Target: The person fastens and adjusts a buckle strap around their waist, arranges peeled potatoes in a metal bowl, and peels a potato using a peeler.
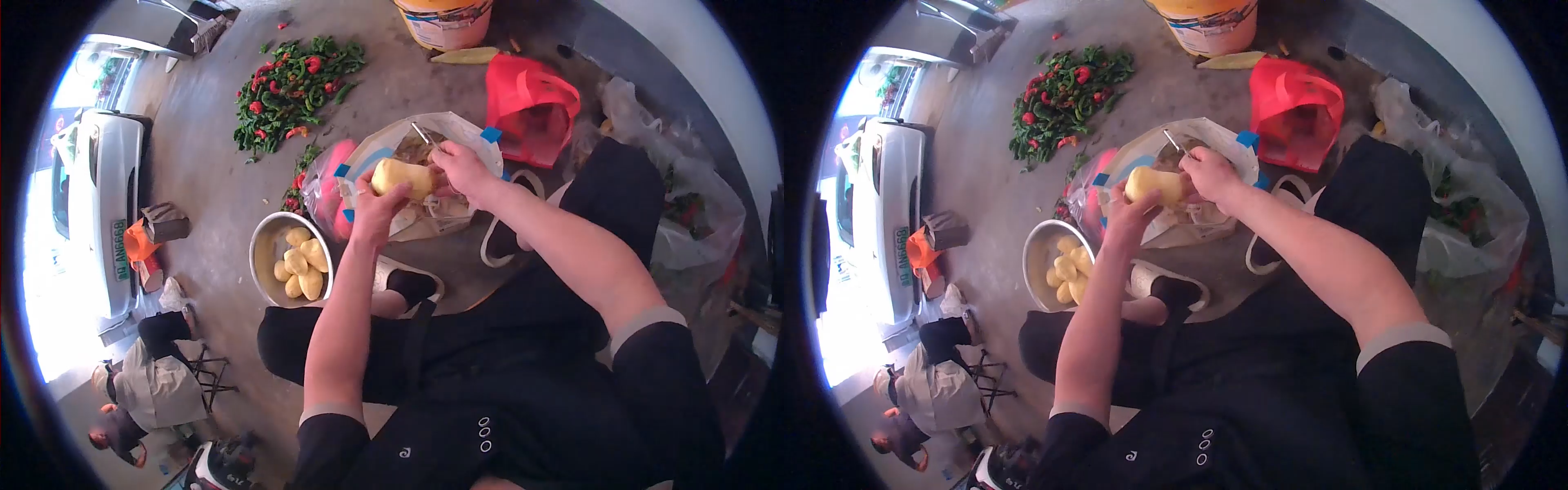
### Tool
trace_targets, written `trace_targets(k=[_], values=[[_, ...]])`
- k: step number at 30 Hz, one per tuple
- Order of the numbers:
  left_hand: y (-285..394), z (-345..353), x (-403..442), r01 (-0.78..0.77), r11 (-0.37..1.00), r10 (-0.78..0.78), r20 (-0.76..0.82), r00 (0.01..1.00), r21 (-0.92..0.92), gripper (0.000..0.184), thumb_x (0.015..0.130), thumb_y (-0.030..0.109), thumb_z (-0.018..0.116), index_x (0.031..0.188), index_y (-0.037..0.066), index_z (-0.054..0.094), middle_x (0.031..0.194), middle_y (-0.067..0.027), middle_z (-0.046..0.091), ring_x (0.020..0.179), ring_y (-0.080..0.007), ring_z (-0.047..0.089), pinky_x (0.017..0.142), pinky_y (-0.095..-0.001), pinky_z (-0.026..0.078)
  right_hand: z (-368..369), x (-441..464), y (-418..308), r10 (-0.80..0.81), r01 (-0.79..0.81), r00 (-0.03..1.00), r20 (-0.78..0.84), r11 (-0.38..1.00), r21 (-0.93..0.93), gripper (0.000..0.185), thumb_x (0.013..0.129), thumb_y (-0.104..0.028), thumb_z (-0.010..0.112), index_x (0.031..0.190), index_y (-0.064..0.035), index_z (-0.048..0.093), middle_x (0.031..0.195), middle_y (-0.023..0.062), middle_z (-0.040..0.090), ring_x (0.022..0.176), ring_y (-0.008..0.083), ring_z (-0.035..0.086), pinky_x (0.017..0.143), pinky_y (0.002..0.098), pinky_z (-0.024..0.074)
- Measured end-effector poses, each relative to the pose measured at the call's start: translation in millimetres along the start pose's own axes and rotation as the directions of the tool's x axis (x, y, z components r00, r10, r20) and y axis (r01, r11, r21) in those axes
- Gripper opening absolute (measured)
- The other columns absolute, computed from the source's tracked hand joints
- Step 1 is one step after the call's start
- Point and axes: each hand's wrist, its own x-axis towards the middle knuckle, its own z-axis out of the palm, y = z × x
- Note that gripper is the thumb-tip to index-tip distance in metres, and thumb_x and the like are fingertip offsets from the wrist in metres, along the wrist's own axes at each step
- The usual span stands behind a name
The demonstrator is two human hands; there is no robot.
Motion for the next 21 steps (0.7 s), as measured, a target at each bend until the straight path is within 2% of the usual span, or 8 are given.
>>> trace_targets(k=[1, 5, 8, 11, 14, 17, 19, 21], values=[[4, -3, 0, 0.029, 0.998, -0.029, -0.003, 1.000, 0.055, 0.079, 0.080, 0.014, 0.090, 0.138, 0.008, 0.036, 0.125, -0.0125, 0.060, 0.106, -0.0223, 0.068, 0.084, -0.0334, 0.060, -5, 6, 1, -0.047, 0.048, 0.999, 0.006, 0.995, -0.087, 0.024, 0.109, -0.029, 0.051, 0.118, -0.0074, 0.058, 0.104, 0.0062, 0.065, 0.085, 0.0191, 0.069, 0.066, 0.0340, 0.0597], [9, -13, -4, -0.054, 0.894, 0.019, 0.084, 0.996, 0.444, 0.080, 0.072, 0.018, 0.094, 0.132, 0.005, 0.042, 0.117, -0.0129, 0.065, 0.101, -0.0248, 0.070, 0.083, -0.0353, 0.058, -6, 15, 10, -0.106, 0.118, 0.993, 0.061, 0.960, -0.254, 0.023, 0.108, -0.028, 0.052, 0.112, -0.0075, 0.062, 0.101, 0.0016, 0.065, 0.087, 0.0151, 0.067, 0.070, 0.0324, 0.0586], [6, -17, -2, -0.162, 0.742, 0.082, 0.152, 0.985, 0.651, 0.080, 0.066, 0.025, 0.096, 0.125, 0.003, 0.047, 0.107, -0.0160, 0.069, 0.097, -0.0279, 0.071, 0.083, -0.0381, 0.057, -6, 18, 8, -0.273, 0.298, 0.955, 0.119, 0.863, -0.409, 0.023, 0.108, -0.027, 0.052, 0.110, -0.0071, 0.064, 0.101, 0.0011, 0.066, 0.091, 0.0131, 0.066, 0.074, 0.0310, 0.0588], [22, -10, -8, -0.139, 0.616, 0.073, 0.119, 0.990, 0.776, 0.078, 0.063, 0.032, 0.097, 0.120, 0.002, 0.052, 0.102, -0.0200, 0.072, 0.096, -0.0311, 0.072, 0.086, -0.0408, 0.057, -1, 10, -1, -0.213, 0.254, 0.966, 0.146, 0.881, -0.400, 0.023, 0.107, -0.024, 0.053, 0.107, -0.0048, 0.064, 0.102, 0.0013, 0.067, 0.092, 0.0110, 0.064, 0.075, 0.0302, 0.0565], [23, -13, -7, -0.136, 0.551, 0.063, 0.121, 0.991, 0.823, 0.076, 0.064, 0.037, 0.095, 0.118, 0.001, 0.057, 0.100, -0.0226, 0.073, 0.097, -0.0330, 0.073, 0.086, -0.0421, 0.057, 5, -4, -8, -0.158, 0.188, 0.971, 0.177, 0.967, -0.170, 0.022, 0.106, -0.023, 0.054, 0.105, -0.0044, 0.066, 0.101, 0.0006, 0.068, 0.093, 0.0108, 0.064, 0.073, 0.0330, 0.0549], [9, -19, 1, -0.060, 0.634, -0.005, 0.081, 0.997, 0.771, 0.071, 0.069, 0.041, 0.091, 0.117, -0.002, 0.061, 0.101, -0.0231, 0.074, 0.097, -0.0338, 0.073, 0.085, -0.0430, 0.057, 6, -14, -11, -0.271, 0.289, 0.956, 0.110, 0.931, -0.223, 0.027, 0.103, -0.026, 0.057, 0.108, -0.0011, 0.066, 0.088, 0.0116, 0.070, 0.084, 0.0229, 0.068, 0.075, 0.0400, 0.0533], [15, -12, -1, 0.057, 0.706, -0.101, 0.021, 0.995, 0.706, 0.068, 0.072, 0.043, 0.088, 0.115, -0.004, 0.063, 0.099, -0.0230, 0.074, 0.095, -0.0337, 0.074, 0.084, -0.0428, 0.058, -1, -19, -9, -0.325, 0.363, 0.931, 0.169, 0.763, -0.535, 0.025, 0.103, -0.026, 0.055, 0.109, -0.0031, 0.065, 0.091, 0.0165, 0.070, 0.086, 0.0326, 0.069, 0.077, 0.0457, 0.0539], [4, -15, 3, 0.000, 0.686, -0.023, 0.022, 0.999, 0.728, 0.066, 0.074, 0.044, 0.085, 0.114, -0.005, 0.064, 0.097, -0.0225, 0.074, 0.092, -0.0327, 0.074, 0.083, -0.0425, 0.058, -3, -24, -1, -0.392, 0.439, 0.887, 0.243, 0.554, -0.707, 0.024, 0.103, -0.025, 0.054, 0.109, -0.0048, 0.063, 0.093, 0.0205, 0.070, 0.089, 0.0406, 0.068, 0.078, 0.0511, 0.0532]])
